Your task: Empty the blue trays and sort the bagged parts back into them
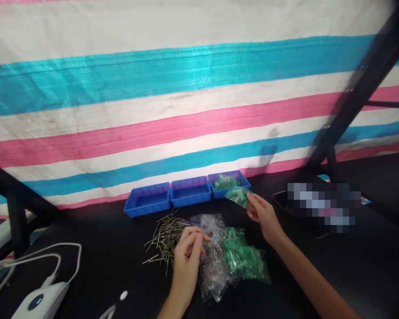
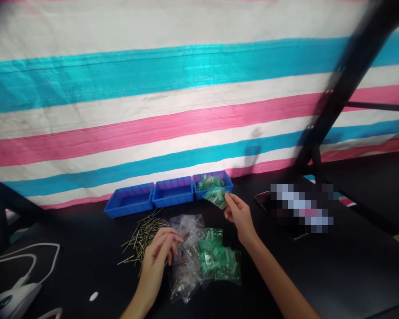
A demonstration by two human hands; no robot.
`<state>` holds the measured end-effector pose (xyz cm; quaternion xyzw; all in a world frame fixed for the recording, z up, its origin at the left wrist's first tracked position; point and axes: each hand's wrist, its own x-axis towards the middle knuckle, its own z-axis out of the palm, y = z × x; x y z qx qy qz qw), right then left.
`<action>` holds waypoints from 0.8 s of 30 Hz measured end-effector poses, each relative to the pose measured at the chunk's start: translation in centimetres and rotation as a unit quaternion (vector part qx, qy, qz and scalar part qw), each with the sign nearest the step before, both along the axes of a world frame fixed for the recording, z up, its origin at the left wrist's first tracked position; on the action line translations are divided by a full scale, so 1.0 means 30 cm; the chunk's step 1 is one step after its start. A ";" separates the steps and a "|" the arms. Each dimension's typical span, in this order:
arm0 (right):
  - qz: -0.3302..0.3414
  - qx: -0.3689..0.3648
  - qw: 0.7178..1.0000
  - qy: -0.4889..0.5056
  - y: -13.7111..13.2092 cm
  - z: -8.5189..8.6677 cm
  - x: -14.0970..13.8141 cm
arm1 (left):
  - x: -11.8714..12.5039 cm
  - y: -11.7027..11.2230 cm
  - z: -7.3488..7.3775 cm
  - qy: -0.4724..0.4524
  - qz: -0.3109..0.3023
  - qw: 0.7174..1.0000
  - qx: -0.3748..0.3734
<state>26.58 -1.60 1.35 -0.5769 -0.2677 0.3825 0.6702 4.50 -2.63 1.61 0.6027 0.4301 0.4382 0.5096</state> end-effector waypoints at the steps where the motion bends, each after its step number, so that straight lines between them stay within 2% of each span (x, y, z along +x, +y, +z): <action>1: -0.014 -0.005 1.000 0.002 0.003 -0.004 0.012 | 0.001 -0.003 0.006 0.002 0.000 1.000 0.001; 3: -0.025 -0.016 1.000 0.000 0.007 -0.013 0.028 | 0.002 -0.009 0.015 0.005 -0.002 1.000 0.007; 8: 0.007 -0.027 1.000 -0.013 0.020 -0.037 0.045 | 0.001 -0.021 0.024 0.013 -0.014 1.000 0.019; 12: -0.001 -0.018 1.000 -0.010 0.031 -0.052 0.060 | 0.003 -0.033 0.022 0.024 -0.033 0.999 0.019; 15: 0.002 -0.006 1.000 0.013 0.038 -0.041 0.072 | 0.007 -0.043 0.013 0.034 -0.051 0.998 0.023; 17: 0.029 0.004 0.999 0.017 0.040 -0.026 0.078 | 0.010 -0.048 0.007 0.038 -0.060 0.997 0.027; 20: 0.068 -0.005 0.997 -0.035 0.042 -0.014 0.086 | 0.011 -0.050 0.004 0.042 -0.068 0.996 0.036; 24: 0.047 -0.035 0.982 -0.180 0.038 -0.033 0.092 | 0.005 -0.039 0.013 0.043 -0.060 0.996 0.044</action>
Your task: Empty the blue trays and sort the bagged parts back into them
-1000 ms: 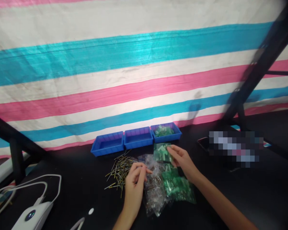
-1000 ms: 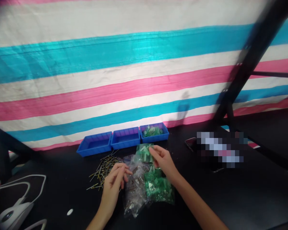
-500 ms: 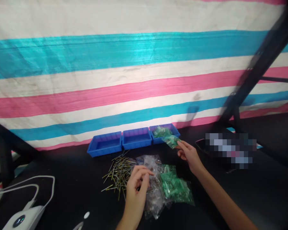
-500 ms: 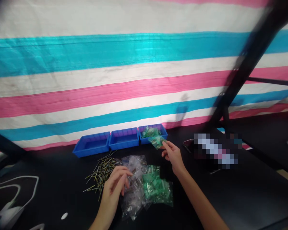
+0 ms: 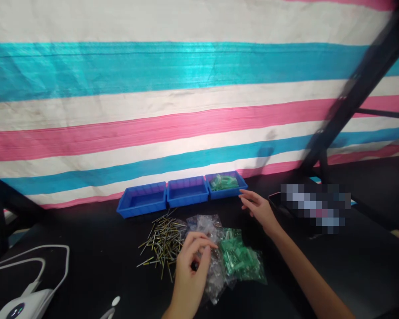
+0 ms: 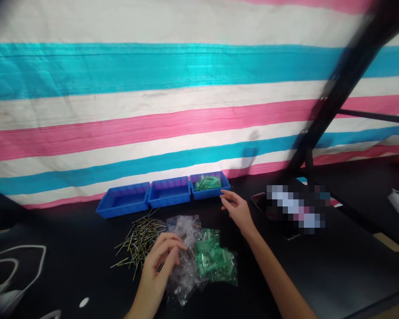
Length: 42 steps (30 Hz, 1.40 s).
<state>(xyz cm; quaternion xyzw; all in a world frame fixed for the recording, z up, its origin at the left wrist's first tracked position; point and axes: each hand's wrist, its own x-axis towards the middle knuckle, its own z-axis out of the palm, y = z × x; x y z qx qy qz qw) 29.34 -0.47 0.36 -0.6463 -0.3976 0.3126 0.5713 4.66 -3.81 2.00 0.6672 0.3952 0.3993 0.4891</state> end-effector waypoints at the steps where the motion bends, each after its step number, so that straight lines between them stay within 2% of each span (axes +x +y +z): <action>1: 0.006 -0.003 0.999 -0.036 -0.003 -0.005 -0.002 | -0.002 0.005 0.004 -0.001 0.005 1.000 0.001; 5: 0.120 -0.038 0.983 -0.132 -0.031 0.002 -0.027 | -0.011 0.021 0.015 -0.003 0.026 1.000 0.010; 10: 0.292 -0.058 0.929 -0.218 -0.079 0.026 -0.059 | -0.014 0.035 0.006 0.007 0.047 0.999 0.011; 13: 0.322 -0.060 0.908 -0.263 -0.091 0.020 -0.064 | -0.012 0.044 -0.012 0.008 0.049 0.999 0.007; 23: 0.329 -0.060 0.895 -0.294 -0.087 -0.006 -0.076 | -0.014 0.065 -0.050 0.010 0.056 0.998 -0.010; 34: 0.271 -0.076 0.907 -0.313 -0.076 -0.020 -0.092 | -0.009 0.056 -0.038 0.013 0.057 0.998 -0.017; 38: 0.214 -0.080 0.910 -0.347 -0.070 -0.013 -0.089 | -0.003 0.046 -0.033 0.024 0.048 0.998 -0.018; 42: 0.116 -0.053 0.920 -0.372 -0.062 0.002 -0.060 | -0.002 0.040 -0.023 0.030 0.045 0.998 -0.022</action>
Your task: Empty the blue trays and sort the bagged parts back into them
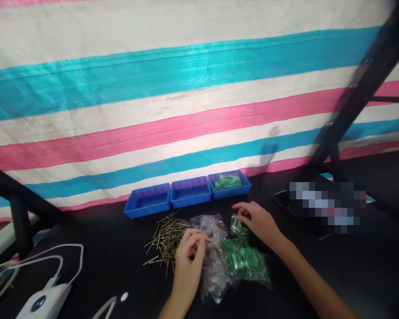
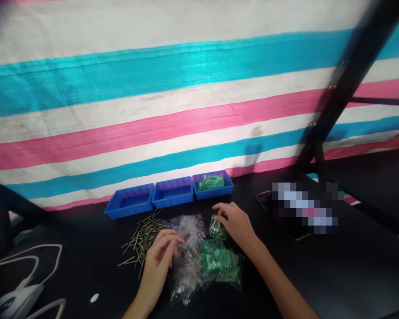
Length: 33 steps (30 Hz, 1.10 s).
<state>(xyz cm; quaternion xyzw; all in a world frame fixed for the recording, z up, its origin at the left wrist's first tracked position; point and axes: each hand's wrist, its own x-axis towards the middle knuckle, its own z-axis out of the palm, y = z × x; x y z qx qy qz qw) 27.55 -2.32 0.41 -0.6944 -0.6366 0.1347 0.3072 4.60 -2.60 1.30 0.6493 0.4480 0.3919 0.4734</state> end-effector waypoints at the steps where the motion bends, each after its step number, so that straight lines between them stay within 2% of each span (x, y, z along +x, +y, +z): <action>1: -0.019 0.022 1.000 0.001 0.003 0.001 0.009 | 0.000 0.000 0.002 0.000 0.001 1.000 0.000; 5: -0.073 0.105 0.992 0.012 0.018 -0.009 0.035 | 0.001 0.001 0.006 0.001 0.005 1.000 0.003; 10: -0.079 0.154 0.983 0.053 0.030 -0.033 0.042 | 0.003 -0.006 0.001 -0.003 -0.001 1.000 0.021; 18: -0.105 0.143 0.980 0.089 0.031 -0.039 0.034 | 0.006 -0.016 0.008 -0.006 -0.010 1.000 0.015; 22: -0.106 0.106 0.957 0.247 0.026 -0.022 0.007 | 0.010 -0.015 -0.004 -0.005 -0.017 1.000 0.017; 26: -0.060 0.058 0.924 0.374 0.021 -0.002 -0.030 | 0.020 -0.009 -0.023 -0.012 -0.001 1.000 0.003; 29: -0.009 0.026 0.908 0.419 0.014 0.010 -0.060 | 0.024 -0.004 -0.027 -0.011 0.012 1.000 -0.007; 33: 0.076 -0.019 0.886 0.458 -0.004 0.023 -0.107 | 0.019 0.002 -0.030 0.001 -0.008 1.000 -0.003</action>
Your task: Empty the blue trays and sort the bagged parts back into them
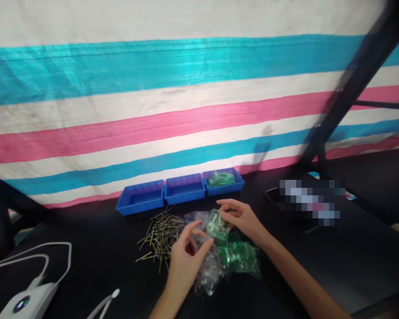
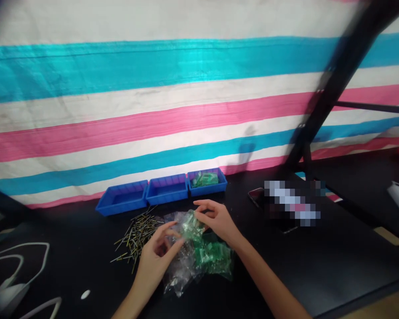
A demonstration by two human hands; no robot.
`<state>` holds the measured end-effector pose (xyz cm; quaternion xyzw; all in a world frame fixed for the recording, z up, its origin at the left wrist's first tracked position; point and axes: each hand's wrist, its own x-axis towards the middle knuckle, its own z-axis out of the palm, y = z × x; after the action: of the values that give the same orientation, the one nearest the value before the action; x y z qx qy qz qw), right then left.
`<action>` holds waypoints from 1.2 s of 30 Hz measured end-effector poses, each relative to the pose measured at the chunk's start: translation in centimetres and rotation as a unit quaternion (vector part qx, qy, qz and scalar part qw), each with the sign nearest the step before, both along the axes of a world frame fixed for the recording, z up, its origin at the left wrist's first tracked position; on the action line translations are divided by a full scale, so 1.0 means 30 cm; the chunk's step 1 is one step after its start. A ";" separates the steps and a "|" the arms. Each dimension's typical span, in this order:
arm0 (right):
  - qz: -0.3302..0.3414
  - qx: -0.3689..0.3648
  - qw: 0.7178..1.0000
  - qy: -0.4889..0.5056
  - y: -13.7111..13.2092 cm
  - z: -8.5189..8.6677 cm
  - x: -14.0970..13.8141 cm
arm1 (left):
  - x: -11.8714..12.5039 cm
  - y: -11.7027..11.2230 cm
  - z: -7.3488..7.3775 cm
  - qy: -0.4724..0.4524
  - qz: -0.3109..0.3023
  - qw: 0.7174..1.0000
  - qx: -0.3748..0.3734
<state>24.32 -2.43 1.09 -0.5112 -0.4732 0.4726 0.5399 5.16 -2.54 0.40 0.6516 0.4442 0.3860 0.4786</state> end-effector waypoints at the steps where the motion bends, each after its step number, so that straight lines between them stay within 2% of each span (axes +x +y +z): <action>1: 0.025 -0.002 1.000 0.004 -0.005 0.003 -0.012 | -0.002 0.001 -0.003 0.002 -0.005 1.000 -0.003; 3: 0.065 -0.007 0.998 0.006 -0.015 0.007 -0.031 | -0.004 0.000 -0.014 0.007 -0.015 1.000 -0.012; 7: 0.104 -0.009 0.995 -0.003 -0.031 0.020 -0.045 | -0.005 -0.006 -0.030 0.007 -0.035 0.999 -0.018; 12: 0.131 0.008 0.985 -0.117 -0.049 0.044 -0.055 | -0.008 -0.013 -0.017 -0.010 -0.036 0.999 -0.005; 20: 0.077 0.090 0.985 -0.126 -0.037 0.016 -0.064 | -0.015 0.001 0.004 -0.014 -0.001 0.997 0.073; 25: 0.067 0.000 0.993 -0.094 -0.032 0.004 -0.068 | -0.021 0.011 0.004 0.009 0.041 0.999 0.022; 29: 0.062 -0.012 0.997 -0.040 -0.022 -0.004 -0.070 | -0.018 -0.003 0.016 0.018 0.022 0.999 0.017; 32: 0.018 -0.022 1.000 -0.007 -0.006 -0.007 -0.051 | -0.013 -0.015 0.030 0.000 0.005 0.999 0.032; 36: -0.092 -0.051 0.993 0.048 0.015 -0.003 0.011 | -0.007 -0.021 0.038 -0.030 -0.006 0.999 0.029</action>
<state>24.66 -1.98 0.99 -0.5559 -0.3727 0.4687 0.5766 4.95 -3.17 1.54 0.6560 0.4147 0.4147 0.4751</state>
